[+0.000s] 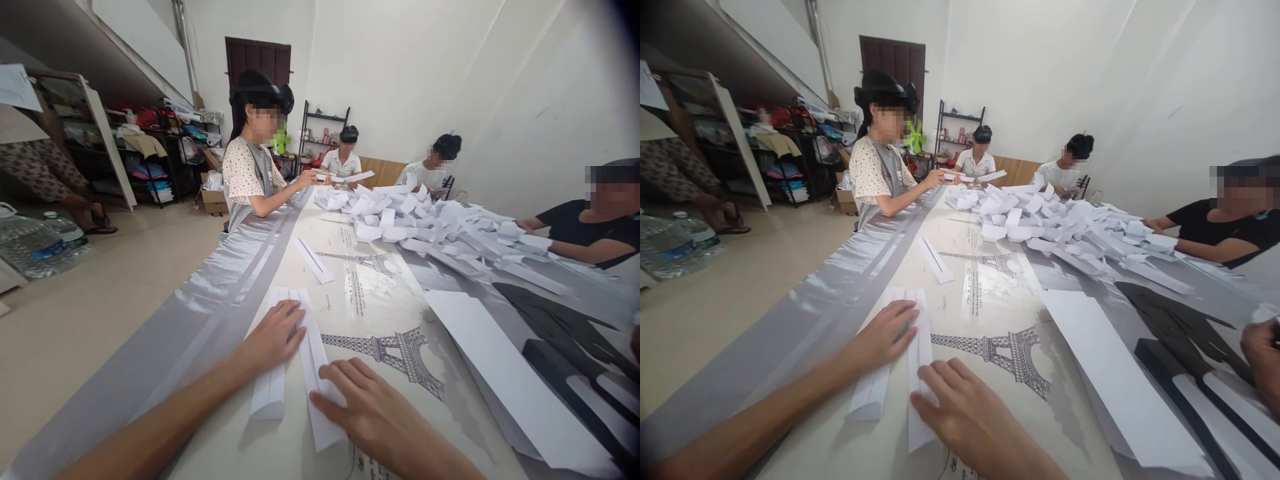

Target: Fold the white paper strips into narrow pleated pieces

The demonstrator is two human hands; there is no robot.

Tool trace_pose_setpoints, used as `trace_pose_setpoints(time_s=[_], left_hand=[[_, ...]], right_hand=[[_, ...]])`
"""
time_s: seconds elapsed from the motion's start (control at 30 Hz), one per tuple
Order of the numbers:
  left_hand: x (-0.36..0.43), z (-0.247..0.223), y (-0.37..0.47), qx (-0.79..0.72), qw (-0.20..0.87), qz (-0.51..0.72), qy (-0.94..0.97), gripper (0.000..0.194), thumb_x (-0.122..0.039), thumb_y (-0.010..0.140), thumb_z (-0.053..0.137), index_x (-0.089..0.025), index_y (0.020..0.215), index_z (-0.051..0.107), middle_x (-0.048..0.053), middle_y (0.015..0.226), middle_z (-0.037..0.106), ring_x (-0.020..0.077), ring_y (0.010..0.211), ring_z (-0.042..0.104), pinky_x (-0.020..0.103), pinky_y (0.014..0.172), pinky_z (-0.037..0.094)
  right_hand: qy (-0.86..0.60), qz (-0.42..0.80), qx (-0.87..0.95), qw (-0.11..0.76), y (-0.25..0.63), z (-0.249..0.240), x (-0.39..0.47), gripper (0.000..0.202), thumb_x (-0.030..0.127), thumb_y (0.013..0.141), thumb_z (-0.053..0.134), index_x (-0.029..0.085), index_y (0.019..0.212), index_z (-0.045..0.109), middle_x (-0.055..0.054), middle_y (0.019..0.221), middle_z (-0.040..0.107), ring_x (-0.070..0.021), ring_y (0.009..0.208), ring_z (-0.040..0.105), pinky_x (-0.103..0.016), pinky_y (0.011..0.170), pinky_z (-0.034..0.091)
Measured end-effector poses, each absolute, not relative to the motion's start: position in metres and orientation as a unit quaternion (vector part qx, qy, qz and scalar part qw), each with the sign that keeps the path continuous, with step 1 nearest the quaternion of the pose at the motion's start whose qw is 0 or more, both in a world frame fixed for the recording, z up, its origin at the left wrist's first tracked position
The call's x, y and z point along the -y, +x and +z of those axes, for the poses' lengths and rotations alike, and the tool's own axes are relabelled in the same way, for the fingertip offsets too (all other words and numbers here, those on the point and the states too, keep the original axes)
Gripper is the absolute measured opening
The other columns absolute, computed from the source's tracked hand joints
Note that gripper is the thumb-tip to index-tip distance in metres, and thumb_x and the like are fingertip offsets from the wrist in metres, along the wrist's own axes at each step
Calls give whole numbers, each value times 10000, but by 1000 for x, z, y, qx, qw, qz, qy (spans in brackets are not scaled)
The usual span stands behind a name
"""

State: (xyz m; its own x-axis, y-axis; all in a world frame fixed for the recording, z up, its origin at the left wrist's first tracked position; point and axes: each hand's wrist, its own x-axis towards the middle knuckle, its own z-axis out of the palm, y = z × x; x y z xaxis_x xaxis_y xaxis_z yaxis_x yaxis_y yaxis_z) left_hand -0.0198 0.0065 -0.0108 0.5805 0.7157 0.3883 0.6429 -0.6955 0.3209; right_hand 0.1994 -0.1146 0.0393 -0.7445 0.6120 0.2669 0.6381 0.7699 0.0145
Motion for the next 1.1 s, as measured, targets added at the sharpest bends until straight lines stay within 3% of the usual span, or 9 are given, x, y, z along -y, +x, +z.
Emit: trace_pose_setpoints(time_s=[0.13,0.23,0.33,0.43,0.73,0.9,1.1], left_hand=[[-7,-16,-19,-384,49,262,884,292,-221,1012,424,-191,1216,631,126,1367,596,269,1319,518,462,1144,433],[-5,-14,-16,-386,37,269,882,209,-221,1004,451,-194,1083,642,121,1276,623,272,1255,550,450,1104,466],[-4,-11,-15,-400,45,263,877,138,-255,1004,493,-196,1018,616,118,1240,627,274,1238,557,441,1085,480],[-4,-12,-15,-424,58,261,865,148,-283,1010,501,-196,1082,596,130,1334,590,273,1312,525,435,1110,469],[-7,-20,-19,-409,24,210,888,428,-316,1019,426,-83,1367,514,218,1496,513,315,1475,394,474,1183,413],[-8,-22,-16,-417,-8,190,889,489,-297,1015,387,13,1375,505,277,1492,494,348,1471,393,480,1171,424],[-7,-20,-19,-414,-9,200,888,473,-338,1026,399,-33,1360,535,242,1455,549,346,1447,430,494,1195,380]], right_hand=[[-272,0,951,149,193,31,116,281,71,989,475,233,1097,677,-46,963,724,-194,881,669,-341,819,551],[-249,8,955,161,191,21,119,318,92,981,486,234,1207,660,-68,1083,760,-205,985,702,-350,865,578],[-229,-21,959,167,189,11,120,364,91,983,449,155,1296,623,-123,1203,745,-244,1115,691,-376,901,597],[-216,-36,959,178,187,7,118,384,71,973,437,83,1317,607,-164,1239,728,-269,1178,674,-394,941,599],[-202,-81,954,204,187,10,104,264,97,1025,456,102,1170,676,-100,1180,753,-226,1186,668,-313,928,597],[-192,-84,947,242,186,4,102,242,103,1042,459,80,1156,672,-97,1160,755,-212,1135,690,-296,892,605],[-200,-81,941,259,185,6,103,213,126,1045,483,103,1151,666,-85,1155,759,-211,1139,692,-299,889,603]])
